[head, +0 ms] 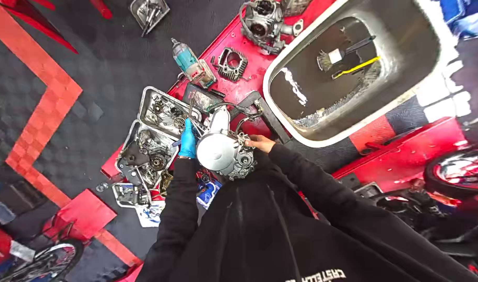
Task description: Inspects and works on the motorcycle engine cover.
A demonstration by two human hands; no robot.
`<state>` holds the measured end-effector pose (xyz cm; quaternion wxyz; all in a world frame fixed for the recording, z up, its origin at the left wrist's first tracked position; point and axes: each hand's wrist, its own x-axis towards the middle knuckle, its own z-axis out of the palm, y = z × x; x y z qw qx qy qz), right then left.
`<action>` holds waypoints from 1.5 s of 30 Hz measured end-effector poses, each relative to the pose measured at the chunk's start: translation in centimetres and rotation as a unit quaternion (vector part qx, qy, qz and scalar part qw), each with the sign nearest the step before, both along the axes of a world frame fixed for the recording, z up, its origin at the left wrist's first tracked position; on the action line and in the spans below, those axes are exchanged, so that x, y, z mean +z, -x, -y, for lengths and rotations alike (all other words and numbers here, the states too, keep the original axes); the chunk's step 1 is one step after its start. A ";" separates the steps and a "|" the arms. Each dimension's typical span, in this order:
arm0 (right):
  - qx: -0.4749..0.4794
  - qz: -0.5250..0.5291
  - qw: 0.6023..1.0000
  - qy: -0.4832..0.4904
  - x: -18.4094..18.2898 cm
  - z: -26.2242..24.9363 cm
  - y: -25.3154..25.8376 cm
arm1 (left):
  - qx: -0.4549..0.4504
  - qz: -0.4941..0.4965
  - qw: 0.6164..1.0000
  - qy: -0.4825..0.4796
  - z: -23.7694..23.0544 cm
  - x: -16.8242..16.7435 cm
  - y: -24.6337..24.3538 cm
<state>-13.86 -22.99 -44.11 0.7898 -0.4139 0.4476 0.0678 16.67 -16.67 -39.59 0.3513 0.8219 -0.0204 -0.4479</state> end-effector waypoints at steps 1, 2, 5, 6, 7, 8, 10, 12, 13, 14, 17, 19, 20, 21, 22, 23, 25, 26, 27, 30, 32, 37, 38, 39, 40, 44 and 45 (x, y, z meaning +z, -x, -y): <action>-0.014 0.008 1.000 -0.018 -0.3 -0.3 0.0 | 0.005 0.000 1.000 0.000 0.0 -0.1 0.0; -0.031 0.017 0.999 -0.036 -0.4 -0.6 0.0 | 0.010 -0.001 1.000 -0.001 -0.1 -0.2 -0.1; -0.083 0.022 0.994 -0.063 0.0 -1.2 -0.4 | 0.035 -0.009 0.999 0.009 0.1 -0.7 0.1; -0.104 0.012 0.993 -0.061 0.3 -1.5 -0.7 | 0.039 -0.013 0.999 0.011 0.0 -0.8 0.0; -0.127 -0.004 0.990 -0.055 0.5 -1.8 -1.1 | 0.037 -0.011 0.999 0.009 0.1 -0.9 0.0; -0.146 -0.018 0.988 -0.046 0.6 -2.1 -1.3 | 0.029 -0.006 1.000 0.005 0.2 -0.9 -0.1; -0.158 -0.029 0.986 -0.033 0.5 -2.4 -1.4 | 0.015 0.004 1.000 -0.003 0.1 -0.8 0.0; -0.156 -0.028 0.987 -0.027 0.5 -2.7 -1.3 | 0.012 0.011 1.000 -0.012 0.0 -0.2 0.2; -0.156 -0.027 0.987 -0.018 0.6 -2.6 -1.4 | 0.009 0.016 1.000 -0.014 0.4 0.2 0.3; -0.153 -0.027 0.988 -0.006 0.9 -2.4 -1.4 | 0.006 0.018 1.000 -0.014 0.8 0.4 0.4; -0.109 -0.051 0.992 0.044 2.2 -1.8 -0.7 | -0.009 0.038 0.999 -0.019 0.6 0.5 0.8; -0.074 -0.070 0.993 0.065 2.7 -1.1 -0.3 | -0.022 0.042 0.999 -0.024 0.6 1.0 1.3; -0.072 -0.074 0.992 0.068 2.7 -0.8 -0.1 | -0.018 0.037 0.999 -0.021 0.8 1.1 1.5; -0.076 -0.073 0.992 0.066 2.6 -0.9 0.0 | -0.001 0.035 0.999 -0.020 0.8 1.1 1.8; -0.086 -0.069 0.992 0.063 2.4 -0.9 0.1 | 0.016 0.034 0.999 -0.016 1.0 1.1 2.0; -0.094 -0.065 0.992 0.061 2.2 -0.7 0.1 | 0.029 0.028 0.999 -0.007 1.3 1.1 2.1; -0.104 -0.056 0.992 0.053 2.5 -0.7 0.2 | 0.046 0.019 0.999 0.003 1.2 1.5 2.2; -0.106 -0.052 0.992 0.053 2.8 -0.4 0.3 | 0.047 0.021 0.999 0.004 1.2 1.9 2.2; -0.105 -0.048 0.992 0.055 3.2 -0.1 0.3 | 0.047 0.022 0.999 0.003 1.3 2.3 2.2; -0.086 -0.037 0.994 0.049 4.2 0.0 0.8 | 0.071 0.023 0.997 -0.001 0.2 3.5 2.7; -0.070 -0.026 0.996 0.053 4.7 0.7 0.6 | 0.103 0.016 0.994 0.015 0.0 3.9 2.6; -0.039 -0.024 0.996 0.076 6.5 1.6 0.1 | 0.143 0.037 0.987 0.059 -1.9 3.9 2.7; -0.027 -0.027 0.996 0.077 7.0 1.7 0.1 | 0.145 0.034 0.987 0.062 -2.6 4.4 3.0; -0.011 -0.030 0.996 0.077 7.3 1.9 0.1 | 0.150 0.031 0.986 0.063 -3.2 4.8 3.4; 0.003 -0.029 0.996 0.080 7.6 2.2 0.1 | 0.164 0.035 0.984 0.062 -3.5 5.2 3.7; 0.062 -0.015 0.993 0.097 7.3 3.8 -0.7 | 0.221 0.029 0.973 0.066 -5.0 6.0 5.0; 0.085 -0.019 0.991 0.105 7.1 4.3 -1.1 | 0.246 0.029 0.967 0.059 -5.3 5.9 5.4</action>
